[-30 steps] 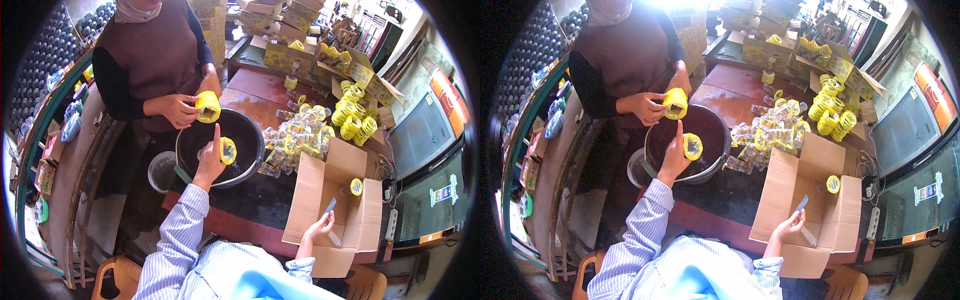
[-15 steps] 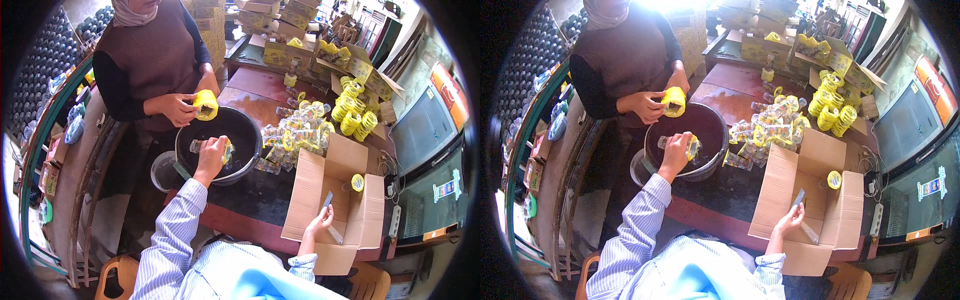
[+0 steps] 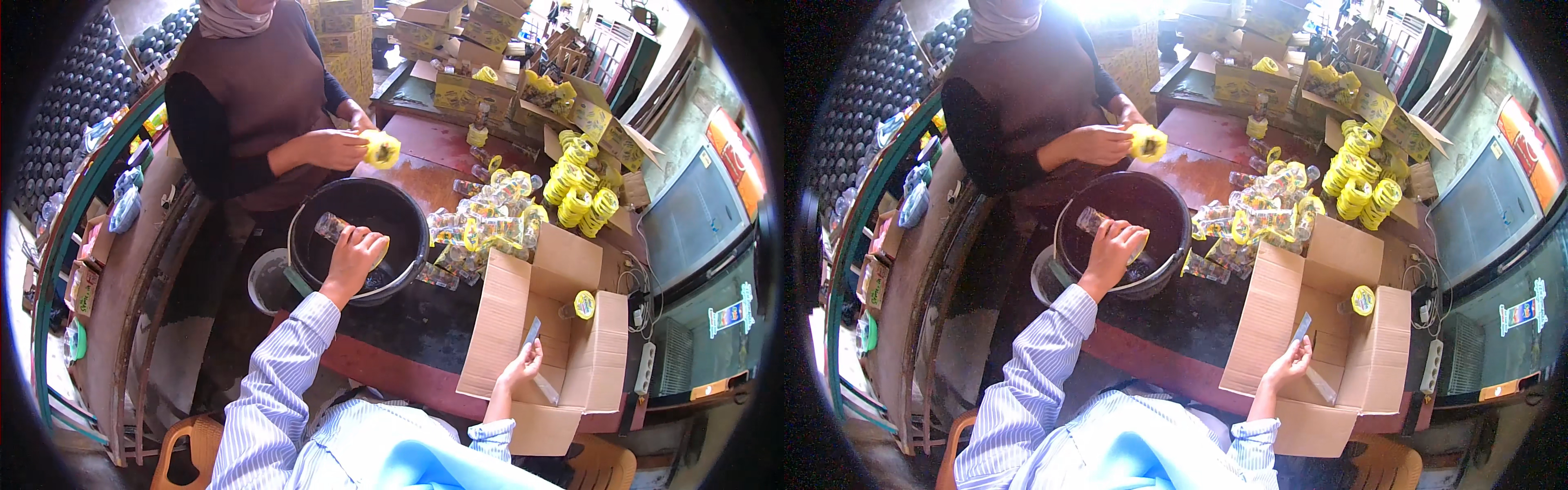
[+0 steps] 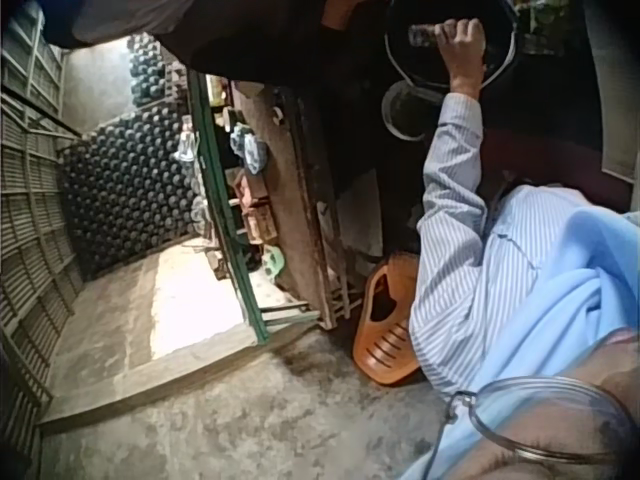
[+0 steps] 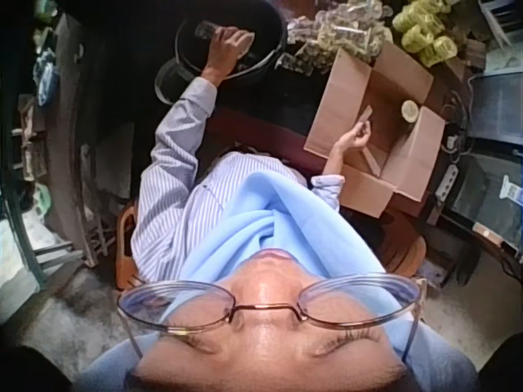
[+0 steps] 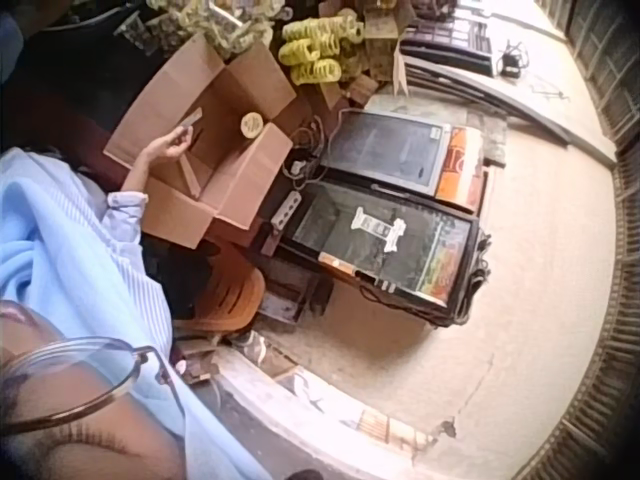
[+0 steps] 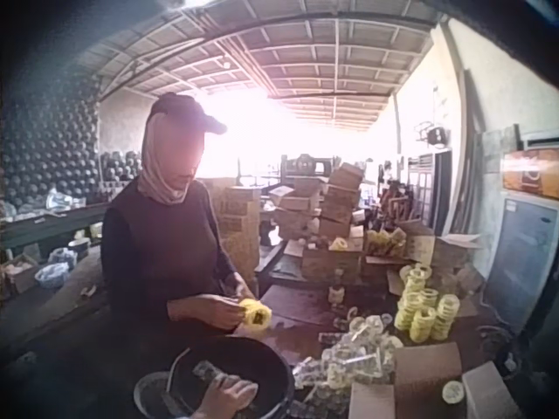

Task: The person cleans plastic bottles and yellow lids in a bucket of water, then stacks the lids together by hand.

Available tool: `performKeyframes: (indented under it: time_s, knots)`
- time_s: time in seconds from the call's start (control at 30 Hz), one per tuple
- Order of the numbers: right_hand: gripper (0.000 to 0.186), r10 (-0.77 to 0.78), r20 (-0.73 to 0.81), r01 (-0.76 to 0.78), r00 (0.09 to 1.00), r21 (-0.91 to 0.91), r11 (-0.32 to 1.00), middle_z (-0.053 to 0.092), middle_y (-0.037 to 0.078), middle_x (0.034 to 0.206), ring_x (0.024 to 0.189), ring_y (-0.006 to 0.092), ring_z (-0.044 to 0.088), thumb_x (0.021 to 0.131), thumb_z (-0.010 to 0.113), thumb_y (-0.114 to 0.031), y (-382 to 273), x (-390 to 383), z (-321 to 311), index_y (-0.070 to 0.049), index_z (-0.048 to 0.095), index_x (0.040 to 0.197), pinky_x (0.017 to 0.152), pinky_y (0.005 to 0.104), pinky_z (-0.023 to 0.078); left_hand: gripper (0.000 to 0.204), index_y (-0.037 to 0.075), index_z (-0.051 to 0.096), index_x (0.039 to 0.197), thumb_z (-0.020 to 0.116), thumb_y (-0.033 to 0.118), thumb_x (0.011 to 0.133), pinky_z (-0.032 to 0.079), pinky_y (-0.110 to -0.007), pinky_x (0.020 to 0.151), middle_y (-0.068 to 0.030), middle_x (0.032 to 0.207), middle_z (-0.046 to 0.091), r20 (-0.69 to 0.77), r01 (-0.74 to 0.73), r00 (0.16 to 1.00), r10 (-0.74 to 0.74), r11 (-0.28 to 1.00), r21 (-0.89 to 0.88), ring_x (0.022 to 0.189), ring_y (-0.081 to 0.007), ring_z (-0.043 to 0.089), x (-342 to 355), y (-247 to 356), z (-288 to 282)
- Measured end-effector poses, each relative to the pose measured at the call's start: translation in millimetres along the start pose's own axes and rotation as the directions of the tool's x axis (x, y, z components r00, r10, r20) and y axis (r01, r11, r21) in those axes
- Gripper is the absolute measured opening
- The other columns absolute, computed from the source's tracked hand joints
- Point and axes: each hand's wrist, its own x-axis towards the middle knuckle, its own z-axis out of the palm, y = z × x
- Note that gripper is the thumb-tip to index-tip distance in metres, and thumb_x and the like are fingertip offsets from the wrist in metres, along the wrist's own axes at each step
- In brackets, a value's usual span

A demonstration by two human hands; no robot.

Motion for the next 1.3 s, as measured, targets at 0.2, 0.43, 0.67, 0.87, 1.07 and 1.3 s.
performKeyframes:
  time_s: [0.2, 0.43, 0.67, 0.87, 1.07, 1.3]
  knots:
    - [0.021, -0.022, 0.015, 0.022, 1.0, 0.01, 1.0, 0.054, 0.001, 0.083, 0.073, 0.0098, 0.045, 0.087, 0.057, -0.009, -5.6, -3.7, -0.1, 0.0, 0.06, 0.106, 0.065, 0.0252, 0.04, 0.018, 0.014, 0.057, 0.092, 0.056, 0.018, 0.075, 0.036, -0.034, 0.091, 0.001, 0.086, 0.058, 0.196, -0.293, 0.95, 0.243, 0.911, 0.291, 0.095, -0.0166, 0.052, 5.8, -5.1, 8.9]
    - [0.022, -0.001, 0.035, 0.001, 0.999, 0.022, 1.0, 0.054, 0.001, 0.083, 0.071, 0.0105, 0.045, 0.088, 0.057, -0.012, 3.2, -2.6, -4.1, 0.0, 0.059, 0.105, 0.066, 0.0262, 0.039, 0.013, 0.012, 0.064, 0.083, 0.055, 0.02, 0.077, 0.032, -0.042, 0.095, -0.0016, 0.077, 0.063, 0.325, -0.319, 0.932, 0.161, 0.789, 0.525, 0.086, -0.0194, 0.057, 55.1, -21.7, -17.5]
    - [0.022, -0.046, 0.02, 0.045, 0.999, 0.019, 0.999, 0.051, -0.003, 0.077, 0.066, 0.0066, 0.041, 0.088, 0.057, -0.014, 9.8, 0.0, -1.8, -0.002, 0.061, 0.106, 0.058, 0.0226, 0.035, 0.038, 0.011, 0.067, 0.093, 0.071, 0.01, 0.055, 0.032, -0.045, 0.096, -0.0031, 0.094, 0.064, 0.58, -0.611, 0.79, 0.198, 0.323, 0.723, 0.096, -0.0217, 0.056, 69.2, -30.7, -36.5]
    - [0.022, -0.059, 0.011, 0.059, 0.998, 0.003, 0.998, 0.05, -0.003, 0.078, 0.065, 0.0062, 0.04, 0.088, 0.056, -0.013, 5.1, -1.9, -1.2, -0.001, 0.06, 0.106, 0.057, 0.0228, 0.035, 0.057, 0.014, 0.067, 0.096, 0.078, 0.006, 0.04, 0.032, -0.043, 0.097, 0.001, 0.101, 0.063, 0.706, -0.724, 0.684, 0.183, 0.053, 0.688, 0.099, -0.0204, 0.055, 79.0, -14.7, -75.4]
    - [0.023, 0.035, 0.063, -0.035, 0.997, 0.001, 0.999, 0.057, 0.004, 0.089, 0.076, 0.0132, 0.049, 0.088, 0.055, -0.011, 3.6, -2.1, -9.3, 0.002, 0.059, 0.107, 0.072, 0.0278, 0.042, 0.047, 0.006, 0.064, 0.098, 0.072, 0.006, 0.052, 0.032, -0.043, 0.097, -0.0036, 0.096, 0.063, 0.571, -0.583, 0.807, 0.153, 0.363, 0.726, 0.095, -0.0231, 0.056, 79.5, -14.4, -75.7]
    - [0.021, 0.049, 0.093, -0.052, 0.994, 0.025, 0.998, 0.056, 0.003, 0.087, 0.073, 0.012, 0.046, 0.088, 0.055, -0.011, -10.9, -7.1, -6.2, 0.001, 0.059, 0.104, 0.068, 0.0274, 0.041, 0.021, 0.012, 0.065, 0.096, 0.052, 0.02, 0.082, 0.035, -0.035, 0.073, -0.0013, 0.088, 0.059, 0.602, -0.3, 0.796, -0.061, 0.825, 0.48, 0.09, -0.0178, 0.052, 33.2, -22.6, -16.4]
